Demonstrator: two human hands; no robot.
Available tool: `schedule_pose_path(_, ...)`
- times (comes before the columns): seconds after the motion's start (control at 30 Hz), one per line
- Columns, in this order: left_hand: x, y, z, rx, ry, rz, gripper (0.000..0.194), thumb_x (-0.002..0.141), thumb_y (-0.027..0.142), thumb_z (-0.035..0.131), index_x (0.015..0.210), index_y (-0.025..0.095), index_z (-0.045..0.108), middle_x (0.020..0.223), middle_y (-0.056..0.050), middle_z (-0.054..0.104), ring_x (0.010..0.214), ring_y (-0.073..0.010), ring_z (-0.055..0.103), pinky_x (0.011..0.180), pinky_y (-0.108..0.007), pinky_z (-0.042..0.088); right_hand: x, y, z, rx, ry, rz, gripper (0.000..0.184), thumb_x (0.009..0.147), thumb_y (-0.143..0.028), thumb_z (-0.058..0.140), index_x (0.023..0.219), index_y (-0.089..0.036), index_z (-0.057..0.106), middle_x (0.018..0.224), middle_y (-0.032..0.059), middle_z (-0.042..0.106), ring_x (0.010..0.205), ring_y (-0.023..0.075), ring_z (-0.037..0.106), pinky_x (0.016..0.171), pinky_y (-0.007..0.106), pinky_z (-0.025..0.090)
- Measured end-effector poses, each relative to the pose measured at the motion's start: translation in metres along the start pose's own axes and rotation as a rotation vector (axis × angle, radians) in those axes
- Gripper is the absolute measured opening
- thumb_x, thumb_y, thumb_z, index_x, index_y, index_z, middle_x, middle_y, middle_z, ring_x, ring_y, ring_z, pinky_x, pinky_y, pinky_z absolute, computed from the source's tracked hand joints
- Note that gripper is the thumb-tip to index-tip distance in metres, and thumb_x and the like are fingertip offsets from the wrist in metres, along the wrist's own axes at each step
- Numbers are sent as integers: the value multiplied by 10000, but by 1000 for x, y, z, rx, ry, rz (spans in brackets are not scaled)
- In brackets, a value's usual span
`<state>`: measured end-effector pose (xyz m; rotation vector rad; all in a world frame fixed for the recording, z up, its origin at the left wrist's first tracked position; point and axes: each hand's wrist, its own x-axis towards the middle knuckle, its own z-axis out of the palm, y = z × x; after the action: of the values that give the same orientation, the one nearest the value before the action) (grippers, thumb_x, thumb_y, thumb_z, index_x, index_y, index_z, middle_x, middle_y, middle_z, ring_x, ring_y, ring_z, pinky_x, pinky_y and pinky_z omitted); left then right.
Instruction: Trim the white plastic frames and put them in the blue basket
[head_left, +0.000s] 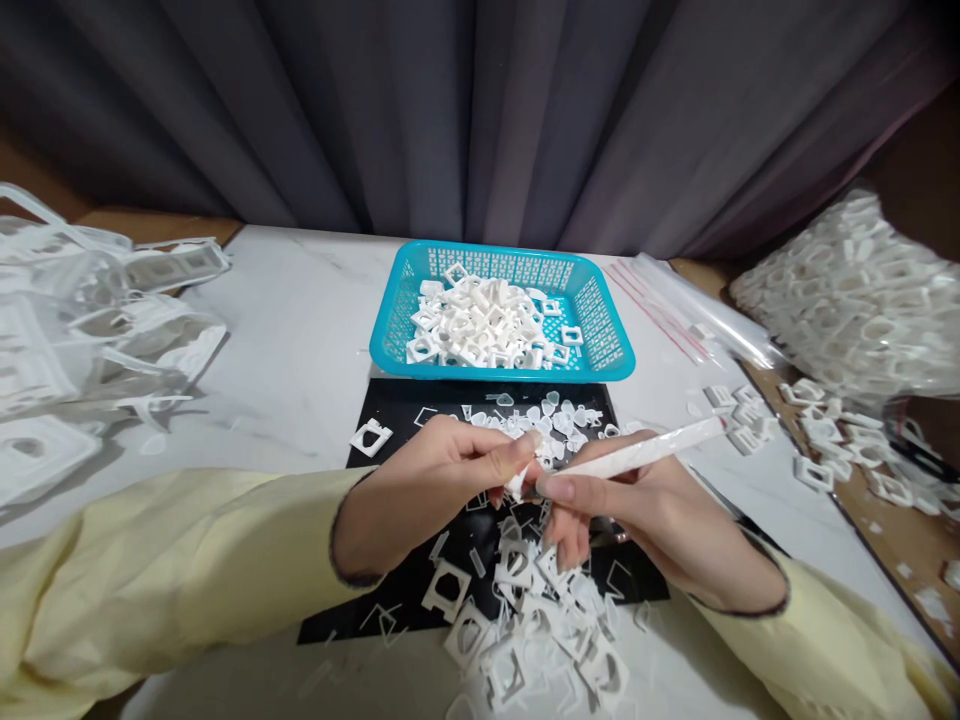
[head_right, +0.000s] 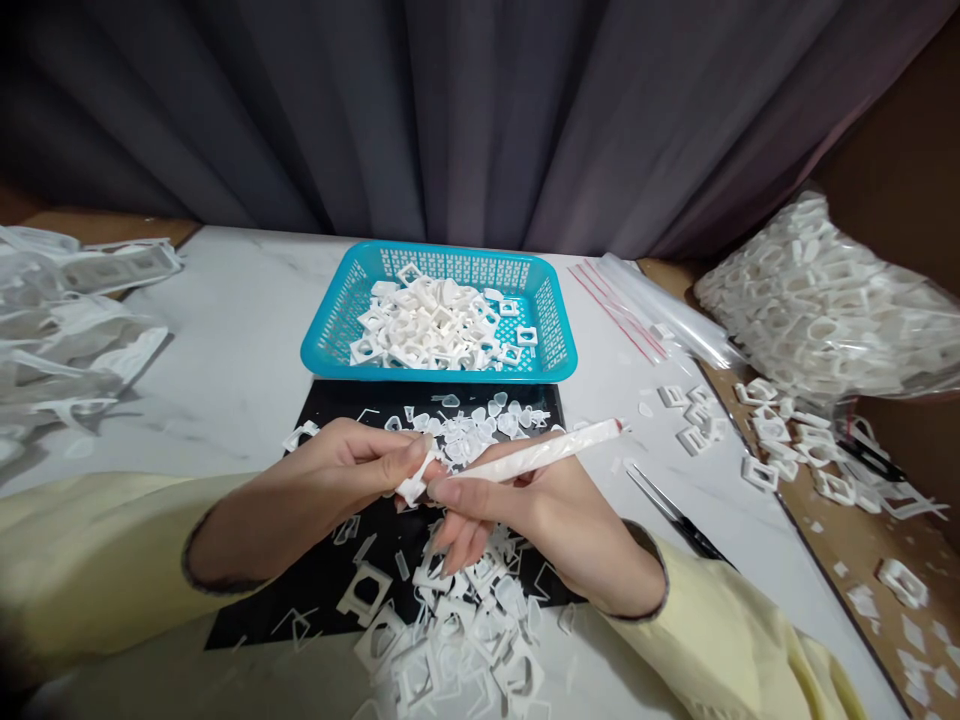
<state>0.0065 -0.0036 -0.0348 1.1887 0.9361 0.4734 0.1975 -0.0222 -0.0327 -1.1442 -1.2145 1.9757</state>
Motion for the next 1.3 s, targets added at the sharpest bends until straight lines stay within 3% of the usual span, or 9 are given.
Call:
schedule_pose_path(0.47,-1,0,0,-39,-41,-60,405,864,472,469,616,155,519,649,12,427,634,-129,356,602,-284,317,2,-3,0,18,-1,30,287,767,-375,686,649,-115,706,559,41,676,502,119,636,529,209,515)
schedule_pose_path(0.87,-1,-1,-1,-52,-23,-44,330,856,368,505,600,161,525,633,19,430,631,-128,353,612,-285,309,0,-2,0,20,-15,63,312,770,-396,674,645,-111,705,553,51,679,494,125,635,527,218,516)
schedule_pose_path(1.07,-2,1,1,-34,14,-37,404,855,474,493,616,160,585,635,15,476,625,-127,386,619,-285,323,-3,-6,-1,6,-6,18,255,794,-325,665,659,-112,699,580,52,683,505,118,635,524,204,514)
schedule_pose_path(1.17,-4,3,0,35,48,0,382,861,476,492,733,176,690,748,-16,599,710,-149,470,704,-298,357,-12,-18,-6,-94,104,-82,177,787,-288,678,687,-143,690,621,51,694,528,136,644,507,218,514)
schedule_pose_path(1.23,-6,6,-2,101,85,54,364,867,463,493,784,199,730,787,-20,614,756,-157,494,755,-299,370,-20,-26,-12,-214,262,-204,112,774,-293,690,780,-181,696,622,38,693,509,153,640,480,242,518)
schedule_pose_path(1.3,-8,8,-4,138,105,115,346,871,438,501,794,212,752,740,-13,566,741,-152,498,777,-297,391,-30,-29,-22,-418,446,-315,163,780,-306,683,926,-234,692,642,22,699,514,170,650,474,258,531)
